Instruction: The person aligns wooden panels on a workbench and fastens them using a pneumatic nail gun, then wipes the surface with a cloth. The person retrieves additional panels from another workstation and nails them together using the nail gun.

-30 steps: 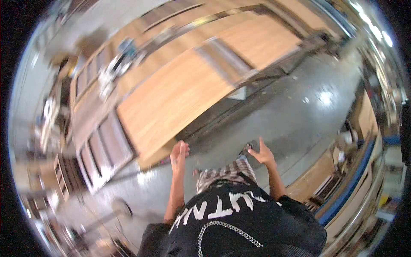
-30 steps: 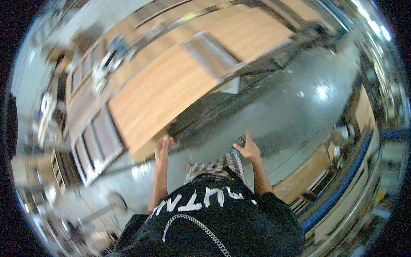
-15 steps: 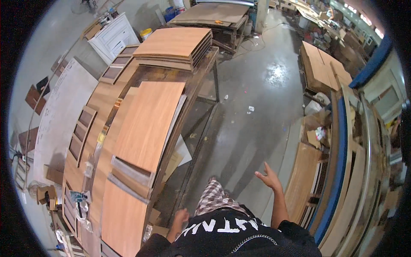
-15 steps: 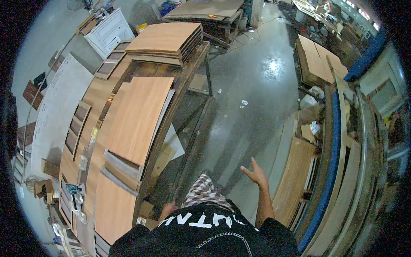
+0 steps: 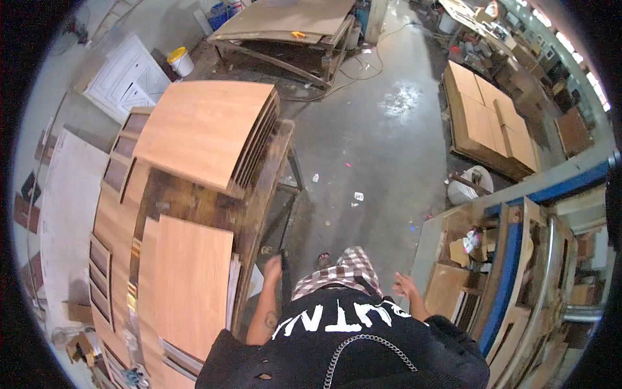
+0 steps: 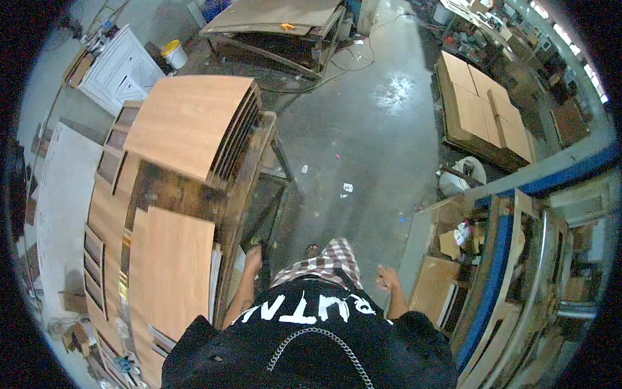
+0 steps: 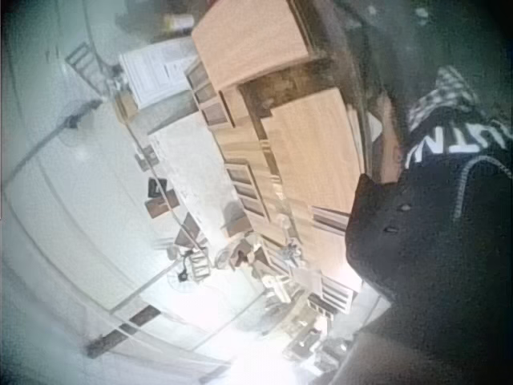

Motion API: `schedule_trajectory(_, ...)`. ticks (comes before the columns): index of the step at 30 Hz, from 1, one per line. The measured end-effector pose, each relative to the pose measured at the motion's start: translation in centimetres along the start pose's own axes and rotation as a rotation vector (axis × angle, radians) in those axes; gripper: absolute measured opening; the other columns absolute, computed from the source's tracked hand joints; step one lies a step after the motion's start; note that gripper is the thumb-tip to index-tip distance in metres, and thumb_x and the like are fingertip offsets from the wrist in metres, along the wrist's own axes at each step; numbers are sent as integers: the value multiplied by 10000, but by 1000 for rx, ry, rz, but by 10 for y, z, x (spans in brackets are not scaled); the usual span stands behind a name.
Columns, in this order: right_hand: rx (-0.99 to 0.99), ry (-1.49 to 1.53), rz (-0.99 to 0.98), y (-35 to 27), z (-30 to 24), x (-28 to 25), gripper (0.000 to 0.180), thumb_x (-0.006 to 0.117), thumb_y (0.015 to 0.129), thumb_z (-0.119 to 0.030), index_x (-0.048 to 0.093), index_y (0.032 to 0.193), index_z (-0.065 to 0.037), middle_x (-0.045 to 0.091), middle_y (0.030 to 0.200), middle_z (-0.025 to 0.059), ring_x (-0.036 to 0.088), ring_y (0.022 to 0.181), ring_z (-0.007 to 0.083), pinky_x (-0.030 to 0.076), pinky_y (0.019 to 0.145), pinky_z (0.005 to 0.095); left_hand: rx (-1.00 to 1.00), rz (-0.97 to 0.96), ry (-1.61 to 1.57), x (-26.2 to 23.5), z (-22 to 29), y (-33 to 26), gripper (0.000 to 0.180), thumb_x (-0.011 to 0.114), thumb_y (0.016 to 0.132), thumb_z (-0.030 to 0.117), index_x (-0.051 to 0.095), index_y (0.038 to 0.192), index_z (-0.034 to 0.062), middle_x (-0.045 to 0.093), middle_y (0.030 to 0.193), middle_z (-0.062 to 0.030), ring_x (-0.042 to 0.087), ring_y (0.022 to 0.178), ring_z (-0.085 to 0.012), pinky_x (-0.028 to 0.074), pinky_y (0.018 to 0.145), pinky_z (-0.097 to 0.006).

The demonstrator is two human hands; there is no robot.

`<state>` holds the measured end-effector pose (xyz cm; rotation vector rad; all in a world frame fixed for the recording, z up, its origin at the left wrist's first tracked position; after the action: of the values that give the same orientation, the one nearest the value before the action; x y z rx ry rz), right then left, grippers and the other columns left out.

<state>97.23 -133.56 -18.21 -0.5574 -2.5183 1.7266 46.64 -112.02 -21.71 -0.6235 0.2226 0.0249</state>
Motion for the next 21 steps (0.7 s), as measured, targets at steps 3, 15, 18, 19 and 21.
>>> schedule_trajectory(3,96,-1,98,14,-33,-6,581,560,860,-478,467,1262,-69,562,1128,172,582,977,284,465,850,467,228,-216,-13,81,194,73,377,583,876,332,600,1074,11,609,783,-25,552,643,-101,458,596,-244)
schedule_trajectory(15,-191,-20,96,249,-504,-18,561,610,812,-494,532,1155,-57,604,889,114,612,754,210,533,561,417,454,-181,-322,201,611,215,502,539,926,244,359,1331,8,620,1044,-124,605,863,-165,489,780,-292)
schedule_trajectory(18,-461,-278,23,282,-714,12,530,597,835,-464,525,1152,-46,603,923,104,567,685,169,505,567,355,463,-10,-488,181,668,247,514,532,926,302,383,1322,11,614,1054,-154,612,879,-183,500,754,-298)
schedule_trajectory(19,-488,-287,-31,282,-779,39,535,596,837,-462,518,1165,-47,608,936,105,554,670,166,498,584,345,451,31,-516,168,674,258,514,532,926,302,383,1322,11,614,1054,-154,612,879,-183,500,754,-298)
schedule_trajectory(21,-532,-305,-73,283,-888,89,551,587,844,-466,501,1194,-50,614,981,109,553,697,169,489,631,343,436,243,-633,138,689,284,484,502,943,252,353,1340,17,617,1040,-149,609,847,-172,493,750,-283)
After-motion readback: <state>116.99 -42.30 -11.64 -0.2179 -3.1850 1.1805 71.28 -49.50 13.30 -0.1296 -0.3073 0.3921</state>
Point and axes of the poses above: each hand's wrist, its own y-axis towards the middle knuckle, its own x-axis out of the palm, z = x × y, the point moved 6 cm from there along y, towards the middle knuckle
